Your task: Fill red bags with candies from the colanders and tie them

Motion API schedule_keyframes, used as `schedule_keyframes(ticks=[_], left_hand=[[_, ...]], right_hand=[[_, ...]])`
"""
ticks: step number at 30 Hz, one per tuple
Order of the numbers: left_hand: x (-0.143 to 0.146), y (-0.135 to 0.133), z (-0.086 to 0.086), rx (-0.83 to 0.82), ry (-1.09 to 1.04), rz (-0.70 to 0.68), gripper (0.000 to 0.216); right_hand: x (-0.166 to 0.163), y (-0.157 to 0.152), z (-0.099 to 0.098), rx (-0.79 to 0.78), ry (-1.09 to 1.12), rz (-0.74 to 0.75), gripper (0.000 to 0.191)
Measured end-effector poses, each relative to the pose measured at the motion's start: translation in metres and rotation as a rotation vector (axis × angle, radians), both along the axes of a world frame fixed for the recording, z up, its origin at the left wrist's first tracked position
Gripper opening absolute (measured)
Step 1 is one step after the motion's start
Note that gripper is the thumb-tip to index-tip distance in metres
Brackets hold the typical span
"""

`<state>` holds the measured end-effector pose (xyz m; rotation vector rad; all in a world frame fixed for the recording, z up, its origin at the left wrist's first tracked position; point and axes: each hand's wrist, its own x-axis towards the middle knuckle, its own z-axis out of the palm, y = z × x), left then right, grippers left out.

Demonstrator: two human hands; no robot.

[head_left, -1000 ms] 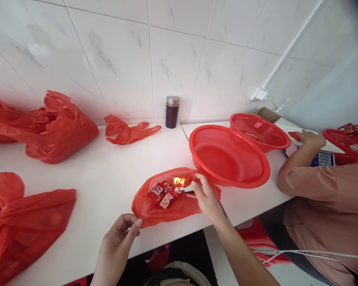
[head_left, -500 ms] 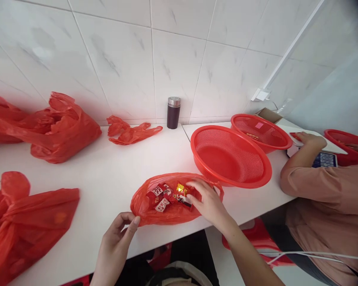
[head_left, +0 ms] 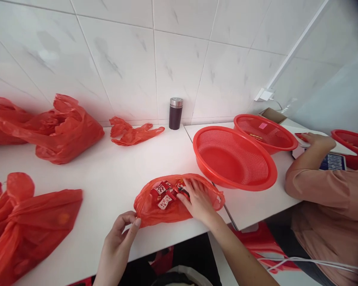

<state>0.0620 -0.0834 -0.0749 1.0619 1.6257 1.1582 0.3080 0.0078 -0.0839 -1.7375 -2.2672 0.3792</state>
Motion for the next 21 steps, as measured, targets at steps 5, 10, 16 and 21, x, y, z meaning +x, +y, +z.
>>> schedule_keyframes(ticks=[5, 10, 16, 21], left_hand=[[0.007, 0.002, 0.004, 0.024, -0.053, 0.032, 0.03], [0.016, 0.004, 0.012, 0.019, -0.203, 0.007, 0.029], [0.006, 0.011, 0.021, -0.01, -0.744, 0.098, 0.02], [-0.013, 0.014, 0.026, 0.047, -0.944, 0.377, 0.018]], right_hand=[[-0.006, 0.004, -0.004, 0.144, -0.028, -0.154, 0.046], [-0.019, 0.007, 0.001, 0.223, 0.011, -0.069, 0.038], [-0.037, 0.009, 0.013, -0.005, 0.098, 0.146, 0.061], [-0.06, 0.013, 0.012, -0.004, 0.275, 0.215, 0.033]])
